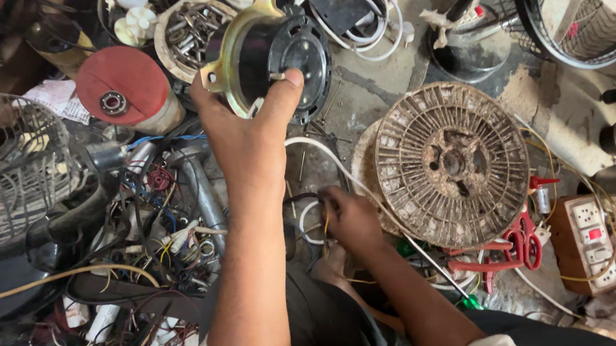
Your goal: The person repairs a fan motor by holding the motor assembly, stripping and connecting wires by hand, and using pliers to secure connections while working over a cluttered electronics repair bench.
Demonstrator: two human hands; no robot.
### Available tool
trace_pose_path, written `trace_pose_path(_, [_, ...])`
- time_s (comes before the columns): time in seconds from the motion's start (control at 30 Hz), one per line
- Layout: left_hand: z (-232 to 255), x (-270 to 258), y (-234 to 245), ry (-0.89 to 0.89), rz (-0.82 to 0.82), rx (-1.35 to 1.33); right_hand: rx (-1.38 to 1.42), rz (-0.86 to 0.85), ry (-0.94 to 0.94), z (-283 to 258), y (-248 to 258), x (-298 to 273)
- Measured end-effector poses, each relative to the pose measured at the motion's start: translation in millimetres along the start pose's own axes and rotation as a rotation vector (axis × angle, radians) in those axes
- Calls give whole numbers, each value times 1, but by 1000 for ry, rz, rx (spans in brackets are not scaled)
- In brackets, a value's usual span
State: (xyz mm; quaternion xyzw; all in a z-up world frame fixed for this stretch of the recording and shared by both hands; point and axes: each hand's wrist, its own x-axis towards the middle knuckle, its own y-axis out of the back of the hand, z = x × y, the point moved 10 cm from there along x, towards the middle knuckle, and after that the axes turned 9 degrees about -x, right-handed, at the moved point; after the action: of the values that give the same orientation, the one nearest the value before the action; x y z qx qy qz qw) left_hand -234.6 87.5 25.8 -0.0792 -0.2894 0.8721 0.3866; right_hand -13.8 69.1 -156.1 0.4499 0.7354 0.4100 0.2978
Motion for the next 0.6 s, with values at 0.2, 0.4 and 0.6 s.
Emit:
trace_pose_path(0.2, [13, 4, 9, -73, 86, 81, -73, 51, 29, -7, 8, 19])
trace_pose_path(0.4, [18, 7, 19, -31, 106, -10, -148, 52, 113, -20, 4, 45])
trace_pose_path(0.6, [7, 6, 20, 57, 119, -153, -246, 240, -252, 36, 2, 68])
